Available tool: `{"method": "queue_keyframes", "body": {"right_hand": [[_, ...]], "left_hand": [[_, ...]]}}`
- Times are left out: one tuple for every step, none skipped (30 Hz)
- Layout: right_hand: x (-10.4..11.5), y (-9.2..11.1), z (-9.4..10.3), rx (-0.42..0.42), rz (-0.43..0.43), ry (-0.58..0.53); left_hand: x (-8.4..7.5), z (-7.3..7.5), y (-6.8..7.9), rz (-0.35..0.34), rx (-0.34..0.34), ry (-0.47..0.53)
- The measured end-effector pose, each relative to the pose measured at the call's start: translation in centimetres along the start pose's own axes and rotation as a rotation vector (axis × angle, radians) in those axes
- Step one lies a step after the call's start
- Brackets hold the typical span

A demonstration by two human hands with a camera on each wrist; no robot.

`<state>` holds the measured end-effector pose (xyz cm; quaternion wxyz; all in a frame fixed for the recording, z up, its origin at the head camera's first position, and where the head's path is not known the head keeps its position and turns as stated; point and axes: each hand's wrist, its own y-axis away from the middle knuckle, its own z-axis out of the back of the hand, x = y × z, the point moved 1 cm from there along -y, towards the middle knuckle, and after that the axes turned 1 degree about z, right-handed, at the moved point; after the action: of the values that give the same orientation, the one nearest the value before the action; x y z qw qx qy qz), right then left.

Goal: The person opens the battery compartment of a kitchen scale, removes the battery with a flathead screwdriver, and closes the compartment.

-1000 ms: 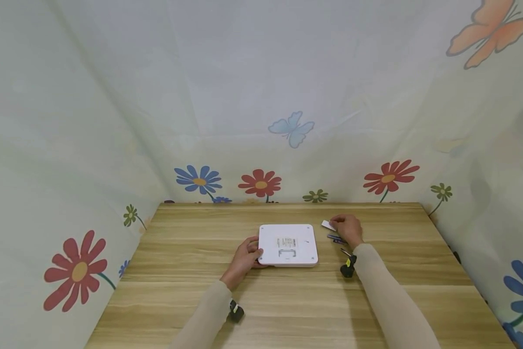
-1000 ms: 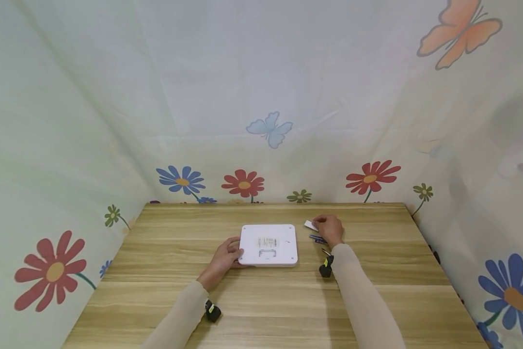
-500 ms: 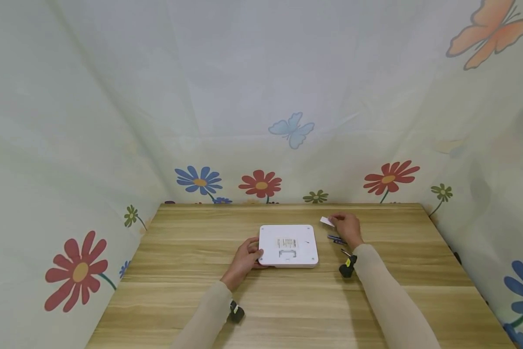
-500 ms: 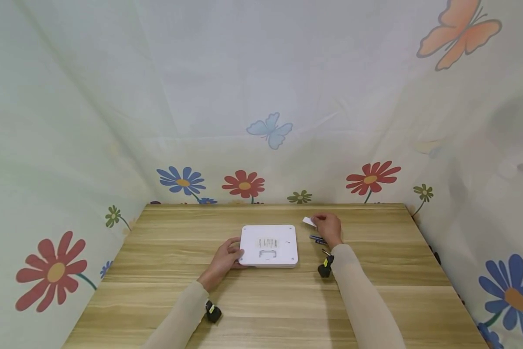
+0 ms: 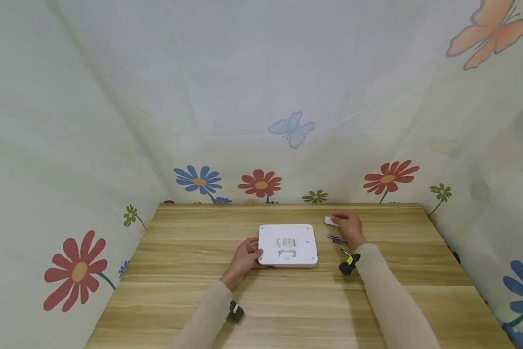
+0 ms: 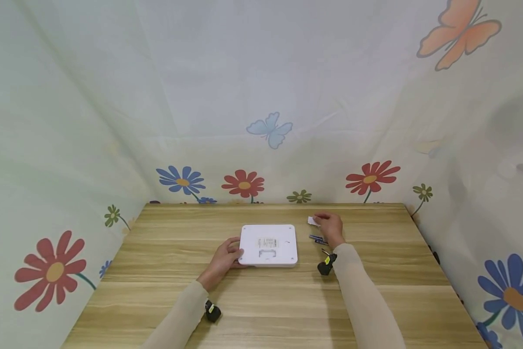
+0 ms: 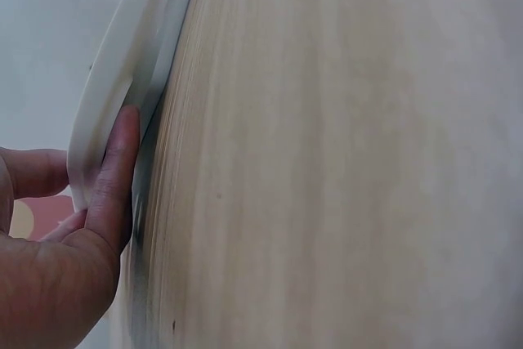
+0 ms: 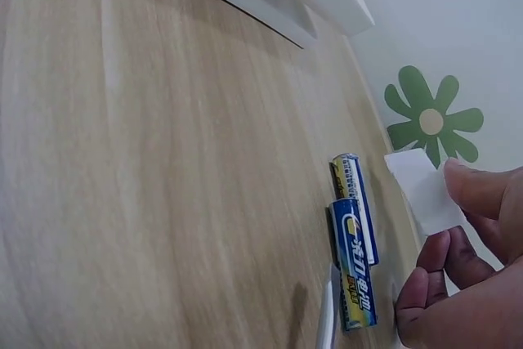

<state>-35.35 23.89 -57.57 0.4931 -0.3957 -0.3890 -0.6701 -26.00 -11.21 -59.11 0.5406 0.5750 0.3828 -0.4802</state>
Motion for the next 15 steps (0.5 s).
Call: {"method": "queue_keyframes", "body": {"right_hand": [[0.01,-0.01,0.01,0.001,-0.010,-0.010],[0.05,0.02,0.01,0.004,-0.015,-0.014],[0.09,0.04,0.03,0.005,-0.021,-0.016],[0.15,0.06,0.04,0.007,-0.026,-0.018],[0.20,0.10,0.05,0.008,-0.031,-0.021],[0.27,0.16,0.07,0.011,-0.035,-0.023],[0.35,0.23,0.09,0.013,-0.034,-0.020],[0.46,0.34,0.12,0.017,-0.033,-0.016],[0.54,0.45,0.15,0.020,-0.033,-0.018],[0.61,0.53,0.17,0.021,-0.030,-0.016],[0.66,0.59,0.17,0.022,-0.028,-0.013],[0.70,0.66,0.18,0.022,-0.026,-0.010],[0.72,0.70,0.18,0.022,-0.025,-0.005],[0.74,0.74,0.17,0.022,-0.023,-0.002],[0.73,0.74,0.16,0.022,-0.021,0.001]], "left_hand": [[0.09,0.01,-0.07,0.000,0.001,-0.001],[0.15,0.02,-0.11,-0.001,0.001,-0.003],[0.20,0.03,-0.14,-0.002,0.001,-0.004],[0.27,0.06,-0.20,-0.008,0.002,-0.008],[0.30,0.07,-0.24,-0.008,0.001,-0.007],[0.31,0.07,-0.26,-0.007,-0.001,-0.007],[0.28,0.07,-0.25,-0.008,-0.002,-0.006],[0.22,0.06,-0.20,-0.011,-0.003,-0.006],[0.18,0.06,-0.18,-0.012,-0.004,-0.006],[0.15,0.05,-0.17,-0.013,-0.004,-0.008],[0.11,0.04,-0.15,-0.009,-0.006,-0.007],[0.07,0.04,-0.11,-0.009,-0.006,-0.008],[0.01,0.03,-0.07,-0.008,-0.005,-0.008],[-0.02,0.04,-0.03,-0.007,-0.005,-0.010],[-0.03,0.03,0.00,-0.005,-0.005,-0.009]]}}
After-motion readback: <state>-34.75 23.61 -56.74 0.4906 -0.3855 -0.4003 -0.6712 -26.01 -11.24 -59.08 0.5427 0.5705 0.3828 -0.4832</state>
